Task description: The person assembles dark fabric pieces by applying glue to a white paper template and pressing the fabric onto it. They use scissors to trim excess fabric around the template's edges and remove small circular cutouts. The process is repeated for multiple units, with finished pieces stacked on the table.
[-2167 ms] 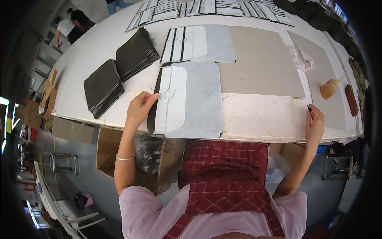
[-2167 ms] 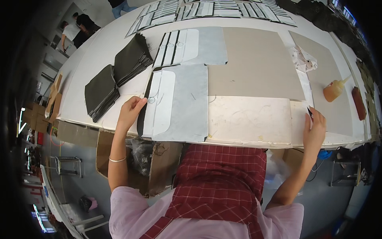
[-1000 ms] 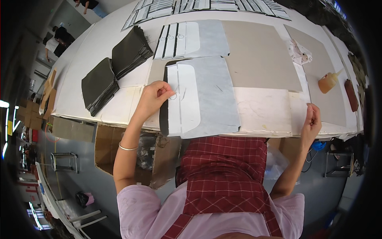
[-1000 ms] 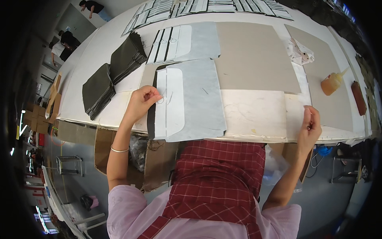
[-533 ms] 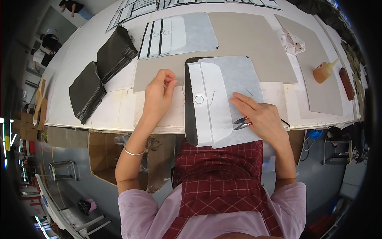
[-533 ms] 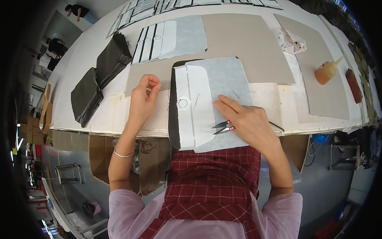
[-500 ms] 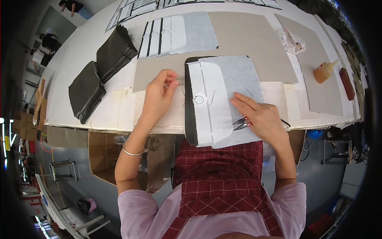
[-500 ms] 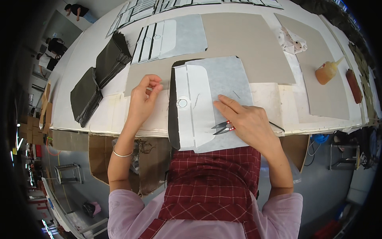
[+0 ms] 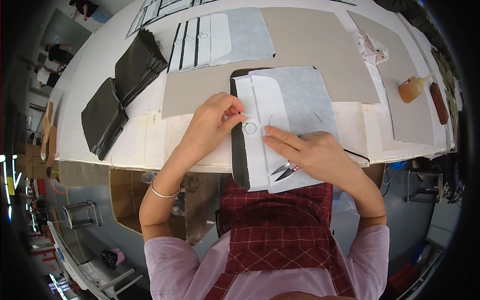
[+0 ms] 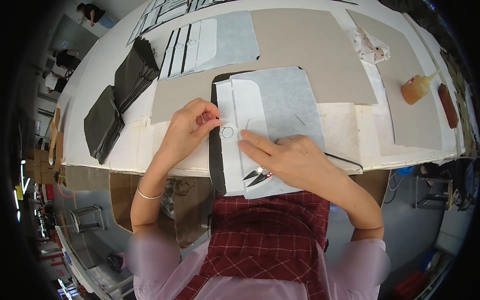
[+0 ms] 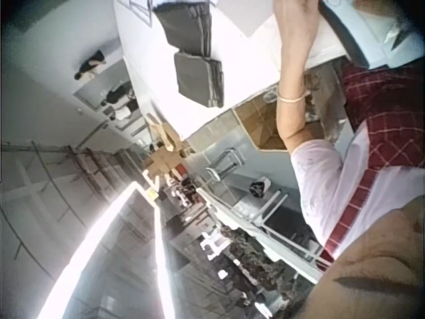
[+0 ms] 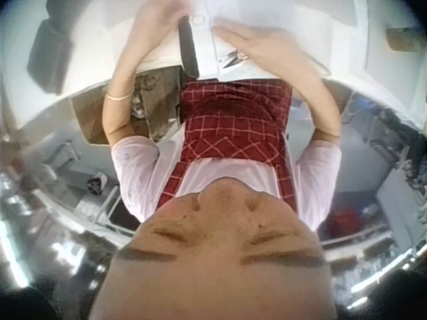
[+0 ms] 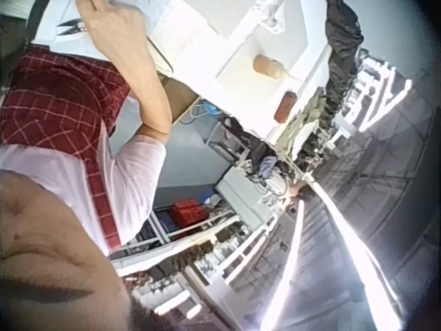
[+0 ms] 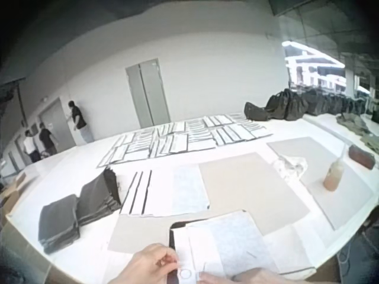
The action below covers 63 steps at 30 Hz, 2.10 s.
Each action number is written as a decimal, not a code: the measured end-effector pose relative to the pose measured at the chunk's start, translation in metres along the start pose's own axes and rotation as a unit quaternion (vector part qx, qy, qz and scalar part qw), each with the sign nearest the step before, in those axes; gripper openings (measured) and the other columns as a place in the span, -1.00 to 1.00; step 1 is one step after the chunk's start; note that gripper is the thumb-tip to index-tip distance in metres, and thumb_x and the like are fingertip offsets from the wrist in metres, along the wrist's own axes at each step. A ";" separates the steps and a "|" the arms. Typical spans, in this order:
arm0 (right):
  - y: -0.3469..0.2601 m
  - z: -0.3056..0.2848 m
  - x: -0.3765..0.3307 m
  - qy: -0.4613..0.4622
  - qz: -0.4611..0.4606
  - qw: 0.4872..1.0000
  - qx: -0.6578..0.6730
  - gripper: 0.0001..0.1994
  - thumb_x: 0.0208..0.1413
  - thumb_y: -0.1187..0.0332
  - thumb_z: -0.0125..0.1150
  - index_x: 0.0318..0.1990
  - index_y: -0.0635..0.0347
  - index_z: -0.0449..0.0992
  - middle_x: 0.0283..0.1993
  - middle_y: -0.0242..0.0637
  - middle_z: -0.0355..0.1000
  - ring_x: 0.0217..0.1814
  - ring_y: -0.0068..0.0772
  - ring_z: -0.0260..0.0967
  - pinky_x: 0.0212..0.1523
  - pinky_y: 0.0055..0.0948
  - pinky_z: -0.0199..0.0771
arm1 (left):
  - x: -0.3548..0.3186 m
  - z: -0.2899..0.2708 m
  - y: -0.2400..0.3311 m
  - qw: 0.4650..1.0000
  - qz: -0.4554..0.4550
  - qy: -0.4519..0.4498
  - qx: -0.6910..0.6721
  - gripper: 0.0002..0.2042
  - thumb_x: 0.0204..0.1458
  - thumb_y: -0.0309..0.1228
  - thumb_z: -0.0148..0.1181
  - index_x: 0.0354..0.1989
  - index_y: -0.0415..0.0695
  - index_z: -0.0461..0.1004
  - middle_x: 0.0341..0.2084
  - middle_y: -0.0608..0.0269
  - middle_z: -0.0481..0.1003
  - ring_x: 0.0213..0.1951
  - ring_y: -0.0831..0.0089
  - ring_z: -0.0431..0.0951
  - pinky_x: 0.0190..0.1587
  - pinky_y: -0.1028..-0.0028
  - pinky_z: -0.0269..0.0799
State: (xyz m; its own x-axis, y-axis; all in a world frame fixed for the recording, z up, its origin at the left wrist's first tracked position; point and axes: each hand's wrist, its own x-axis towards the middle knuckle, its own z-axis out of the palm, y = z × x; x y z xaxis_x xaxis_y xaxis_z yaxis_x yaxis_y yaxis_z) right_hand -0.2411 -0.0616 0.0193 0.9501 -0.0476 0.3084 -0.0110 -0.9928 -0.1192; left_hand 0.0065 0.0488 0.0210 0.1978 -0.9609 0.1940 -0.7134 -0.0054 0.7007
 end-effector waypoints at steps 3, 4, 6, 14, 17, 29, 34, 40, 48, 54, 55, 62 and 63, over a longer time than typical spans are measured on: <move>0.000 0.005 0.013 0.006 -0.035 0.999 -0.004 -0.58 -0.01 0.43 0.22 0.08 0.15 0.52 0.25 -0.36 0.46 -0.63 -0.52 0.43 -0.58 -0.51 0.45 | -0.001 -0.003 -0.006 0.998 0.061 -0.026 0.004 -0.91 0.07 -0.56 0.31 -0.27 -0.22 0.54 -0.40 0.24 0.49 -0.35 0.34 0.48 -0.29 0.40 0.43; 0.000 0.006 0.016 0.007 -0.045 0.999 -0.005 -0.58 -0.01 0.43 0.22 0.08 0.16 0.51 0.24 -0.35 0.46 -0.64 -0.54 0.42 -0.60 -0.52 0.44 | -0.002 -0.002 -0.006 0.996 0.078 -0.031 0.018 -0.92 0.06 -0.57 0.30 -0.28 -0.22 0.54 -0.39 0.23 0.49 -0.34 0.31 0.48 -0.29 0.38 0.43; -0.001 0.012 0.019 0.008 -0.052 0.999 -0.003 -0.58 -0.01 0.43 0.21 0.08 0.19 0.51 0.24 -0.34 0.46 -0.64 -0.55 0.41 -0.62 -0.52 0.42 | -0.001 0.000 -0.004 0.992 0.113 -0.044 0.046 -0.93 0.06 -0.58 0.29 -0.30 -0.22 0.53 -0.39 0.20 0.48 -0.32 0.25 0.49 -0.27 0.35 0.44; -0.001 0.017 0.020 0.009 -0.042 0.999 0.013 -0.58 -0.01 0.42 0.22 0.07 0.22 0.51 0.23 -0.32 0.47 -0.67 -0.54 0.38 -0.64 -0.51 0.41 | 0.011 -0.002 -0.006 0.981 0.139 -0.094 0.098 -0.93 0.08 -0.58 0.22 -0.31 -0.24 0.46 -0.40 0.12 0.44 -0.30 0.15 0.47 -0.24 0.28 0.42; 0.000 0.017 0.020 0.013 -0.039 0.999 0.028 -0.58 -0.01 0.40 0.23 0.07 0.21 0.51 0.24 -0.32 0.46 -0.65 -0.55 0.39 -0.62 -0.52 0.42 | 0.009 -0.004 -0.008 0.987 0.109 -0.101 0.053 -0.93 0.11 -0.58 0.20 -0.29 -0.25 0.44 -0.40 0.11 0.42 -0.30 0.17 0.47 -0.23 0.29 0.42; 0.002 0.019 0.018 0.019 -0.029 0.998 0.049 -0.61 -0.01 0.40 0.24 0.04 0.17 0.53 0.25 -0.34 0.45 -0.61 -0.57 0.43 -0.59 -0.54 0.45 | 0.008 -0.002 -0.005 0.986 0.116 -0.101 0.072 -0.93 0.17 -0.56 0.20 -0.27 -0.27 0.43 -0.36 0.15 0.42 -0.31 0.28 0.48 -0.22 0.31 0.41; 0.002 0.018 0.018 0.023 -0.031 0.998 0.056 -0.63 0.00 0.40 0.24 0.03 0.18 0.53 0.24 -0.33 0.46 -0.59 -0.56 0.44 -0.59 -0.53 0.46 | 0.005 -0.003 -0.007 0.995 0.014 -0.096 -0.024 -0.92 0.16 -0.56 0.20 -0.26 -0.27 0.42 -0.36 0.15 0.40 -0.33 0.30 0.44 -0.24 0.35 0.40; 0.004 0.021 0.017 0.031 -0.033 0.997 0.059 -0.64 0.00 0.40 0.23 0.02 0.17 0.54 0.23 -0.34 0.47 -0.59 -0.56 0.44 -0.60 -0.53 0.45 | 0.004 0.002 -0.005 0.993 0.059 -0.103 0.017 -0.91 0.19 -0.55 0.19 -0.23 -0.26 0.41 -0.36 0.17 0.38 -0.35 0.36 0.41 -0.26 0.42 0.38; 0.004 0.022 0.017 0.037 -0.035 0.997 0.063 -0.64 0.01 0.39 0.22 0.02 0.15 0.55 0.23 -0.35 0.47 -0.60 -0.57 0.43 -0.61 -0.54 0.44 | 0.004 0.003 -0.004 0.996 0.039 -0.081 0.000 -0.90 0.21 -0.51 0.20 -0.24 -0.25 0.40 -0.38 0.22 0.38 -0.38 0.40 0.40 -0.27 0.45 0.38; 0.004 0.020 0.016 0.024 -0.031 0.997 0.063 -0.62 0.00 0.39 0.23 0.04 0.15 0.54 0.23 -0.35 0.46 -0.58 -0.58 0.43 -0.58 -0.53 0.45 | 0.003 -0.007 -0.012 0.989 -0.098 -0.070 -0.083 -0.88 0.22 -0.46 0.20 -0.21 -0.23 0.42 -0.38 0.25 0.37 -0.37 0.44 0.38 -0.27 0.48 0.37; 0.004 0.020 0.016 0.021 -0.031 0.997 0.063 -0.62 0.00 0.39 0.23 0.04 0.15 0.54 0.23 -0.35 0.46 -0.58 -0.58 0.43 -0.58 -0.53 0.45 | 0.003 -0.006 -0.011 0.988 -0.103 -0.058 -0.102 -0.88 0.20 -0.46 0.21 -0.21 -0.23 0.42 -0.40 0.21 0.38 -0.36 0.36 0.40 -0.26 0.43 0.38; 0.003 0.021 0.018 0.024 -0.027 0.997 0.062 -0.63 0.01 0.41 0.23 0.04 0.10 0.60 0.23 -0.42 0.49 -0.52 -0.61 0.48 -0.56 -0.58 0.42 | 0.002 0.001 -0.003 0.997 0.009 -0.071 0.032 -0.89 0.15 -0.48 0.25 -0.25 -0.23 0.46 -0.43 0.23 0.39 -0.44 0.44 0.35 -0.31 0.47 0.36; 0.004 0.022 0.017 0.022 -0.030 0.997 0.061 -0.62 0.01 0.40 0.23 0.05 0.13 0.57 0.23 -0.41 0.47 -0.55 -0.60 0.44 -0.56 -0.56 0.43 | 0.002 -0.001 -0.004 0.996 0.000 -0.079 0.044 -0.89 0.15 -0.49 0.26 -0.25 -0.23 0.47 -0.44 0.23 0.39 -0.44 0.45 0.35 -0.31 0.46 0.36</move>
State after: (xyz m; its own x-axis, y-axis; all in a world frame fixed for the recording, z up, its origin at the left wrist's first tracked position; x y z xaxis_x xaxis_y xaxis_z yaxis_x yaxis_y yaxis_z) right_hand -0.2184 -0.0638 0.0036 0.9329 0.0046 0.3602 0.0869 -0.9733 -0.2125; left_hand 0.0105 0.0470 0.0198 0.0953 -0.9923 0.0792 -0.7707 -0.0232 0.6368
